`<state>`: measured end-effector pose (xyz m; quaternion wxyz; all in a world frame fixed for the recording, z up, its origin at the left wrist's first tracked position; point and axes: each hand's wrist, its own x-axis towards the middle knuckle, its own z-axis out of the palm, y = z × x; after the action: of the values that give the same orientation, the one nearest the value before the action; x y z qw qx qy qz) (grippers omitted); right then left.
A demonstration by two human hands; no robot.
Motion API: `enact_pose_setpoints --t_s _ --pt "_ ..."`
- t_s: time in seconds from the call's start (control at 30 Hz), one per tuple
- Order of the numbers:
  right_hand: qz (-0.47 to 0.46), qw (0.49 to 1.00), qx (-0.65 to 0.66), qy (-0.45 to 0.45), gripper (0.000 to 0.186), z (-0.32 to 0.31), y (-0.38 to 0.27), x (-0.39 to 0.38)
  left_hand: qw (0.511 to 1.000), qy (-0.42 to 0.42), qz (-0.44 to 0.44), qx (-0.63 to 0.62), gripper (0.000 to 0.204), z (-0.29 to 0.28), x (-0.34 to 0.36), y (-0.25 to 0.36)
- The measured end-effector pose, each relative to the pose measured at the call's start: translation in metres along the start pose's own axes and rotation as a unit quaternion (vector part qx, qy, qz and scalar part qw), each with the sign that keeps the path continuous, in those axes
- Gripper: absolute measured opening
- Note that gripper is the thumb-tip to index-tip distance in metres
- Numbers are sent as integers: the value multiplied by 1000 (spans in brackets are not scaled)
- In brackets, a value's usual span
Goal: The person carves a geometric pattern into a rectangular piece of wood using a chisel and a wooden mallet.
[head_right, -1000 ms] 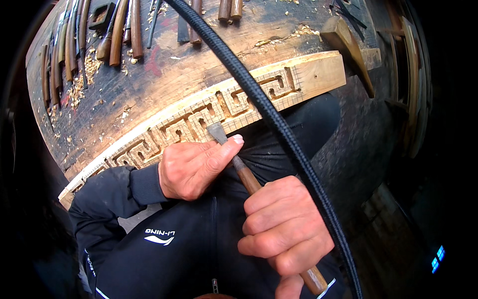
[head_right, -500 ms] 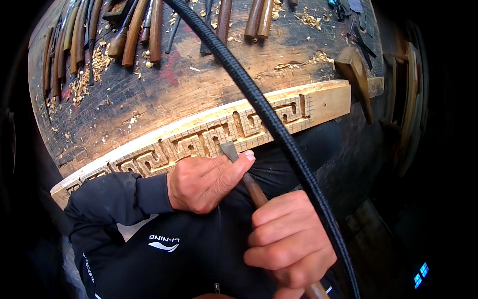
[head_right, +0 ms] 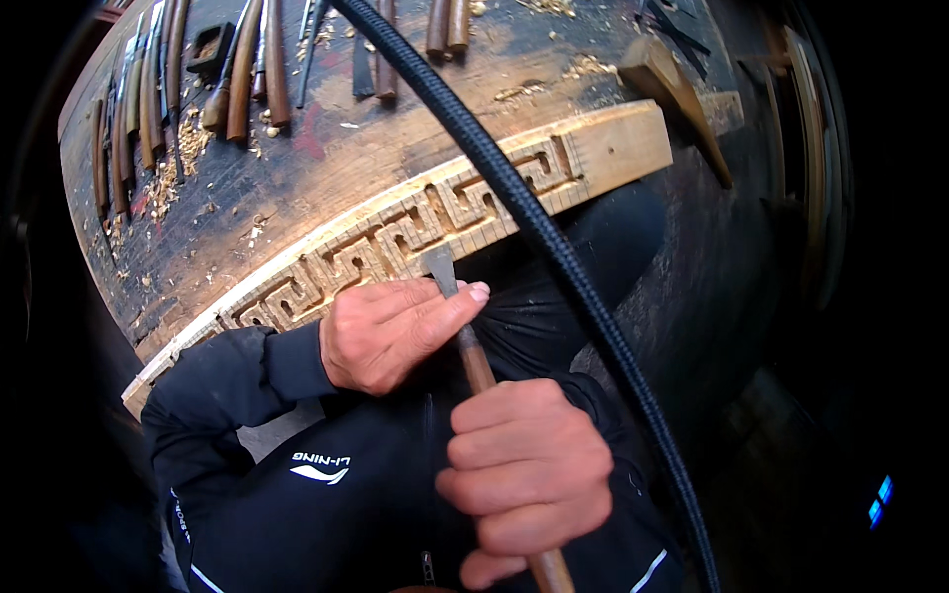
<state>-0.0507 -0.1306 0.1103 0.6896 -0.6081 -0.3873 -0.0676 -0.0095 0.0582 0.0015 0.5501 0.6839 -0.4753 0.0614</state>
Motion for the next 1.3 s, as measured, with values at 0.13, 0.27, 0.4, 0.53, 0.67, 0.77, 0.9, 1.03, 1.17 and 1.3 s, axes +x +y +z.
enact_pose_setpoints --t_s 0.13,0.27,0.4,0.53,0.67,0.77,0.9,1.03,1.17,1.3 --pt "2 998 -59 37 62 17 -1 -11 999 -41 -1 -2 56 -3 -2 -1" --pt "2 996 -89 6 65 18 0 -7 1000 -20 3 13 58 2 -5 -2" --pt "6 995 -95 -6 66 19 2 -3 1000 -6 -9 1 56 2 -7 -1" --pt "10 996 -86 -15 65 20 4 -1 1000 28 -9 6 51 3 -4 -1" --pt "17 996 -86 -23 65 20 5 5 999 42 -11 3 51 6 -6 -1" --pt "12 997 -81 -16 63 20 7 9 999 43 -15 11 52 5 -6 0" --pt "-12 997 -76 27 57 28 13 5 999 42 -15 11 53 6 -7 0" --pt "-14 996 -78 37 57 29 14 5 999 48 -17 12 54 8 -8 -1" --pt "-8 997 -73 32 57 27 14 8 998 50 -19 10 55 9 -8 -1" --pt "-3 997 -68 26 55 22 15 13 999 40 -23 14 57 6 -7 -2"
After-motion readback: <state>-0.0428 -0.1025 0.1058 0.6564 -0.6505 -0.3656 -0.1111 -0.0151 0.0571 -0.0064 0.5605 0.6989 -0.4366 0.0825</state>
